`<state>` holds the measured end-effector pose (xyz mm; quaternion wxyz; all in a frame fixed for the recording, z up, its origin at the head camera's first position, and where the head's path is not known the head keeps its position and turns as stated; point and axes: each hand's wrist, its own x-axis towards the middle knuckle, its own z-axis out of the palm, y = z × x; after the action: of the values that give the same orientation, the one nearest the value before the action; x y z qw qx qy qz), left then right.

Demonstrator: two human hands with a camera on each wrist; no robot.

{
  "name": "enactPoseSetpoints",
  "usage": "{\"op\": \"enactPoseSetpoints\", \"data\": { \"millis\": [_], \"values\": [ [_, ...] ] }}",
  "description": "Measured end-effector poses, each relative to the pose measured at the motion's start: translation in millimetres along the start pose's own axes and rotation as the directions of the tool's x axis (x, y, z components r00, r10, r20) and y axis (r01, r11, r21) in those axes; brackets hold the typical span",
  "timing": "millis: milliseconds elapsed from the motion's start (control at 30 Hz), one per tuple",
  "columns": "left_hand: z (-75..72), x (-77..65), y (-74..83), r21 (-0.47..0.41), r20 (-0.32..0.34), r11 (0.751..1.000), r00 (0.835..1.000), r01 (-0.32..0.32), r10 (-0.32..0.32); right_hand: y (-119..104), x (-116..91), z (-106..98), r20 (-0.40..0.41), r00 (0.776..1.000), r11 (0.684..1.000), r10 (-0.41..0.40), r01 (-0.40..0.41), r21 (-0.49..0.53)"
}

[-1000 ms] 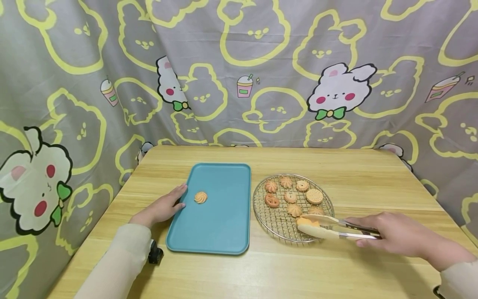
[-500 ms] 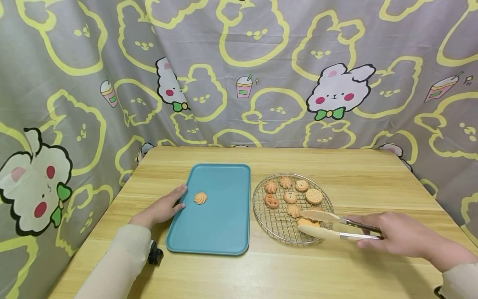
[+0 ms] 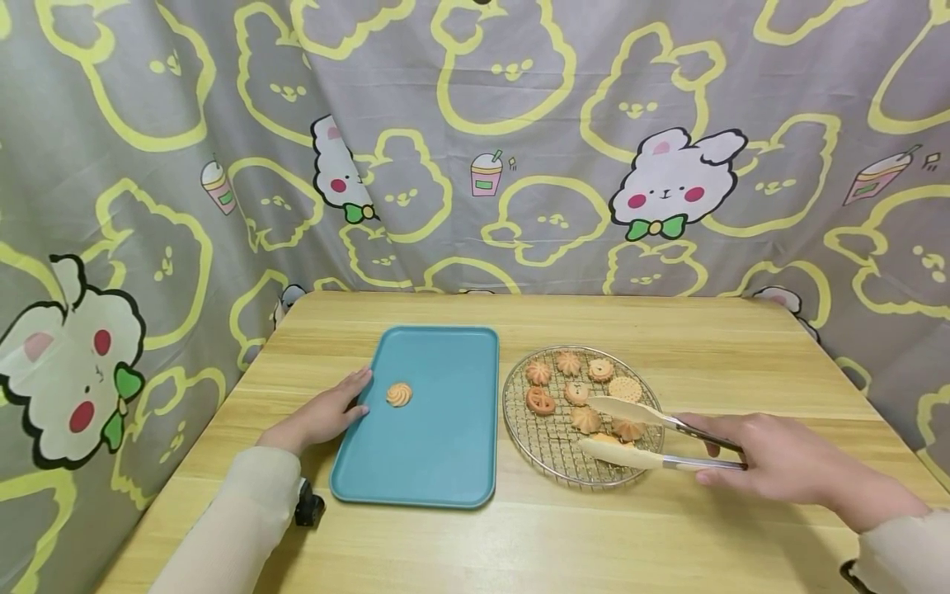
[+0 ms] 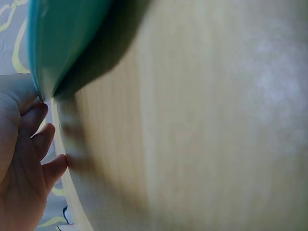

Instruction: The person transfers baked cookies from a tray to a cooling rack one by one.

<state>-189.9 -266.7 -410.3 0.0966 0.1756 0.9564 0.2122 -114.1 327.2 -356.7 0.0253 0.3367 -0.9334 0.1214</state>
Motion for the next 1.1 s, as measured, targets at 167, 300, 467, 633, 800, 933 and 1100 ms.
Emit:
{"op": "enactPoseSetpoints", "data": {
  "millis": [167, 300, 467, 633, 800, 933, 1100],
  "values": [
    [-1.0, -0.6, 1.6, -0.006, 0.002, 1.000, 1.000, 0.003, -0.003, -3.5, 7.6, 4.7, -0.010, 1.000, 1.000, -0.002, 0.002, 0.018],
    [-1.3, -1.3, 1.7, -0.005, 0.005, 1.000, 1.000, 0.009, -0.009, -6.5, 14.6, 9.3, -0.017, 1.000, 1.000, 0.015, -0.015, 0.002],
    [-0.4, -0.9, 0.5, -0.005, 0.005, 1.000, 1.000, 0.011, -0.011, -9.1, 24.1, 13.0, 0.015, 0.997, 0.997, 0.069, -0.070, 0.014],
    [0.6, 0.3, -1.0, -0.005, 0.008, 1.000, 1.000, 0.011, -0.011, -11.2, 33.7, 16.9, 0.028, 0.996, 0.996, 0.083, -0.083, 0.013],
    [0.2, 0.0, -1.5, -0.005, 0.007, 1.000, 1.000, 0.008, -0.008, -14.1, 45.1, 22.6, 0.030, 0.995, 0.996, 0.090, -0.090, -0.010],
    [0.2, 0.3, -1.6, -0.005, 0.013, 1.000, 1.000, 0.017, -0.017, -17.1, 55.4, 26.4, 0.034, 0.995, 0.996, 0.090, -0.089, -0.021],
    [0.8, 1.2, -2.3, -0.007, 0.015, 1.000, 1.000, 0.021, -0.021, -22.8, 69.9, 29.7, 0.047, 0.994, 0.995, 0.102, -0.102, -0.009]
  ]
}}
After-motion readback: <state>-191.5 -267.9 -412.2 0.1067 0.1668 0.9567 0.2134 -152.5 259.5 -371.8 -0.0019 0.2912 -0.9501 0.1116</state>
